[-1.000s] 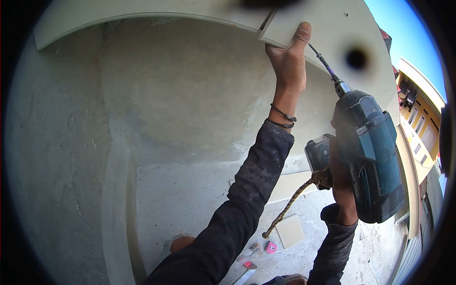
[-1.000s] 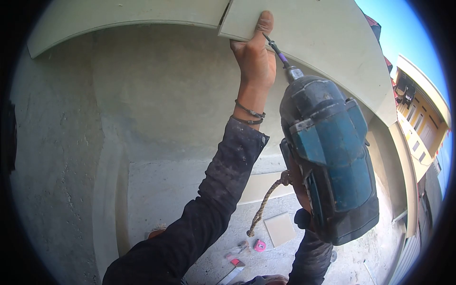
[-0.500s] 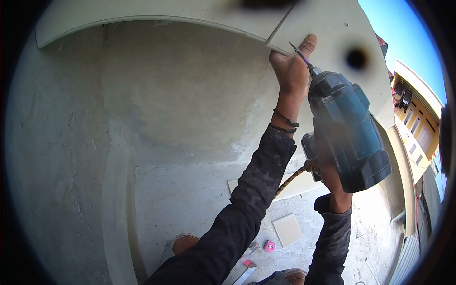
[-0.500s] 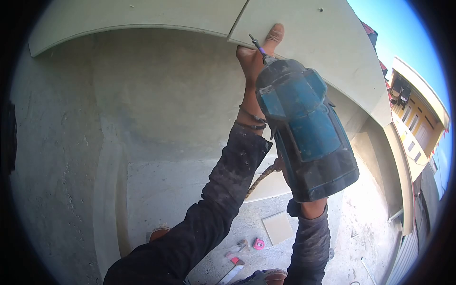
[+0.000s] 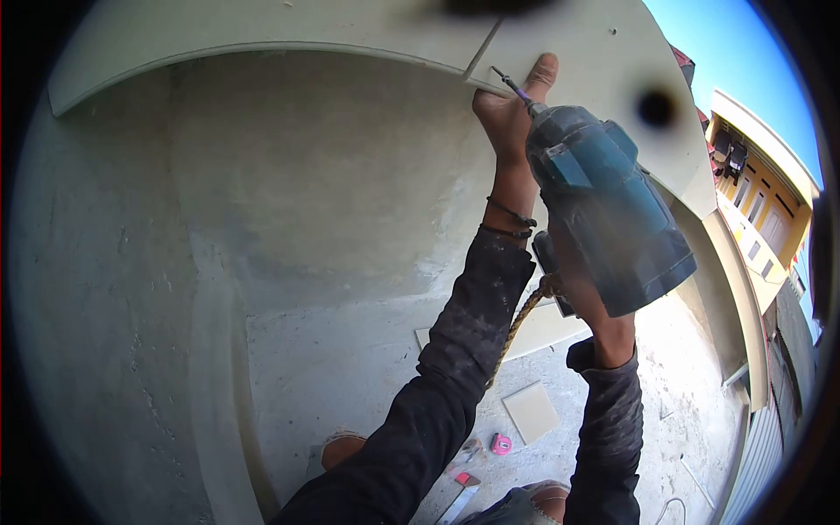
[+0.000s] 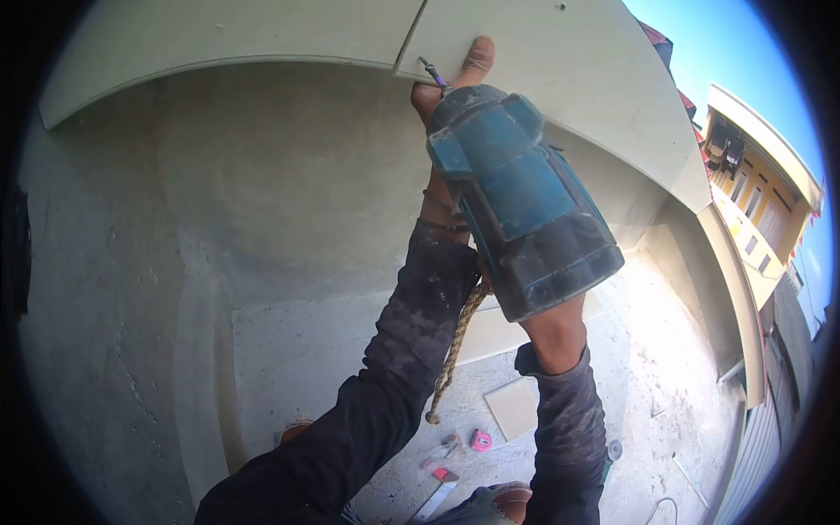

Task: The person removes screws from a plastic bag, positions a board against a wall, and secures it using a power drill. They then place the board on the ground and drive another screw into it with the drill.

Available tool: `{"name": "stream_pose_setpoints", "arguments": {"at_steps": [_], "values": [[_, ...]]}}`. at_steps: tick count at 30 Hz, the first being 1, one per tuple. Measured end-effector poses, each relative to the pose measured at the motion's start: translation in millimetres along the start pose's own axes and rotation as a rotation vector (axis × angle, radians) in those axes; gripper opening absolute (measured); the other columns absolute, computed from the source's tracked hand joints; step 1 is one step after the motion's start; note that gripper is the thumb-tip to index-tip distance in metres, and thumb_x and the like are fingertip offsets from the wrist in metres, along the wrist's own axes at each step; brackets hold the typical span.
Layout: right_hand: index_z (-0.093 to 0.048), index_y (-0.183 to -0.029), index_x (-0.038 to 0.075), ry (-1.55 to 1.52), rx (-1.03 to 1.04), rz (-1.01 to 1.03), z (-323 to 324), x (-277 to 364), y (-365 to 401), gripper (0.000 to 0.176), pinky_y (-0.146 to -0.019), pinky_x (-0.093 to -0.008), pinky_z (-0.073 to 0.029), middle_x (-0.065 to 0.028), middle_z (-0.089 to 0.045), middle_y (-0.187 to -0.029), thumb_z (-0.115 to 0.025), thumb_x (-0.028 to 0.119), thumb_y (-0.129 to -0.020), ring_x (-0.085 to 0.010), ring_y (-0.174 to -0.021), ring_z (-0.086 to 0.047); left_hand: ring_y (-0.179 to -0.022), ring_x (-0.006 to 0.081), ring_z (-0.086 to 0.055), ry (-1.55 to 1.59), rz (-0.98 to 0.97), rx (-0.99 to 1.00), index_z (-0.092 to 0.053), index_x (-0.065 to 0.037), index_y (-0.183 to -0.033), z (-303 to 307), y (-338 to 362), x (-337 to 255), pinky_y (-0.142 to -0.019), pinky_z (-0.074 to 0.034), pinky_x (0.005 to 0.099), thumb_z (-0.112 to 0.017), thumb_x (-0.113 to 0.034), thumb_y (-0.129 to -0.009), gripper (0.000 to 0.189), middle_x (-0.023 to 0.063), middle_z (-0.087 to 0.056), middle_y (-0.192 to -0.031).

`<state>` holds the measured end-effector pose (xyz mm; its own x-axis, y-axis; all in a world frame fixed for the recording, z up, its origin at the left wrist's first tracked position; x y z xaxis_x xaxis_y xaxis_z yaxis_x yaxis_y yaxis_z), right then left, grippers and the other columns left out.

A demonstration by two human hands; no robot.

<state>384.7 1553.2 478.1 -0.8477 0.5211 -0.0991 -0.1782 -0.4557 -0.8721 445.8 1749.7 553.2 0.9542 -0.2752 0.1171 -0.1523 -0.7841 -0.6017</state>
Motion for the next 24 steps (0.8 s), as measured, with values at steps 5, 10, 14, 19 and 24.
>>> {"name": "stream_pose_setpoints", "arguments": {"at_steps": [5,10,14,19,24], "values": [[-0.069,-0.099,0.009,-0.127,-0.004,-0.056,-2.3,-10.3,2.2,0.029,-0.077,-0.0399,-0.048,-0.0068,-0.064,-0.096,-0.08,0.013,-0.073,-0.0271,-0.089,-0.062,-0.07,0.0114,-0.058,-0.002,0.005,-0.001,-0.065,0.0,-0.082,2.5,3.4,-3.1,-0.067,-0.048,0.026,-0.081,-0.006,-0.079,0.017,0.0009,-0.064,-0.079],[-0.068,-0.096,0.009,0.006,-0.026,0.044,3.2,2.3,-3.3,0.026,-0.076,-0.0387,-0.048,-0.0068,-0.064,-0.093,-0.079,0.011,-0.072,-0.0265,-0.086,-0.062,-0.069,0.011,-0.057,-0.001,0.005,-0.001,-0.064,-0.001,-0.08,0.8,4.4,-4.6,-0.066,-0.047,0.0259,-0.081,-0.006,-0.078,0.018,0.0004,-0.063,-0.078],[-0.069,-0.098,0.011,-0.216,-0.072,-0.088,7.5,-4.0,-4.9,0.028,-0.075,-0.0385,-0.049,-0.0062,-0.065,-0.093,-0.08,0.015,-0.073,-0.0268,-0.087,-0.063,-0.068,0.0107,-0.056,-0.008,0.011,0.001,-0.063,-0.001,-0.079,0.4,5.2,-5.1,-0.065,-0.046,0.0257,-0.081,-0.006,-0.078,0.019,0.0,-0.063,-0.076],[-0.07,-0.107,0.009,0.024,-0.07,0.082,12.3,23.2,-16.5,0.028,-0.074,-0.0357,-0.051,-0.007,-0.068,-0.097,-0.075,0.017,-0.081,-0.0236,-0.085,-0.065,-0.066,0.0102,-0.055,-0.011,0.009,0.002,-0.062,-0.002,-0.078,-0.5,4.4,-6.6,-0.064,-0.045,0.0256,-0.081,-0.007,-0.078,0.02,-0.0005,-0.062,-0.075],[-0.07,-0.113,0.008,0.124,-0.099,0.178,13.4,29.3,-16.4,0.026,-0.072,-0.0339,-0.052,-0.0085,-0.069,-0.096,-0.069,0.017,-0.088,-0.0217,-0.08,-0.066,-0.065,0.0098,-0.054,-0.014,0.014,-0.006,-0.061,-0.003,-0.076,0.3,3.9,-6.3,-0.062,-0.045,0.0255,-0.082,-0.007,-0.078,0.021,-0.001,-0.061,-0.074]]}}
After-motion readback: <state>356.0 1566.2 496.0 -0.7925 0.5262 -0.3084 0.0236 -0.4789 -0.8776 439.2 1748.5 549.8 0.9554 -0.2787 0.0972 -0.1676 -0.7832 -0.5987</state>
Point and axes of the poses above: each hand's wrist, its own y-axis away from the middle knuckle, its own z-axis out of the back of the hand, x = y × z, the point moved 10 cm from there along -y, towards the middle knuckle
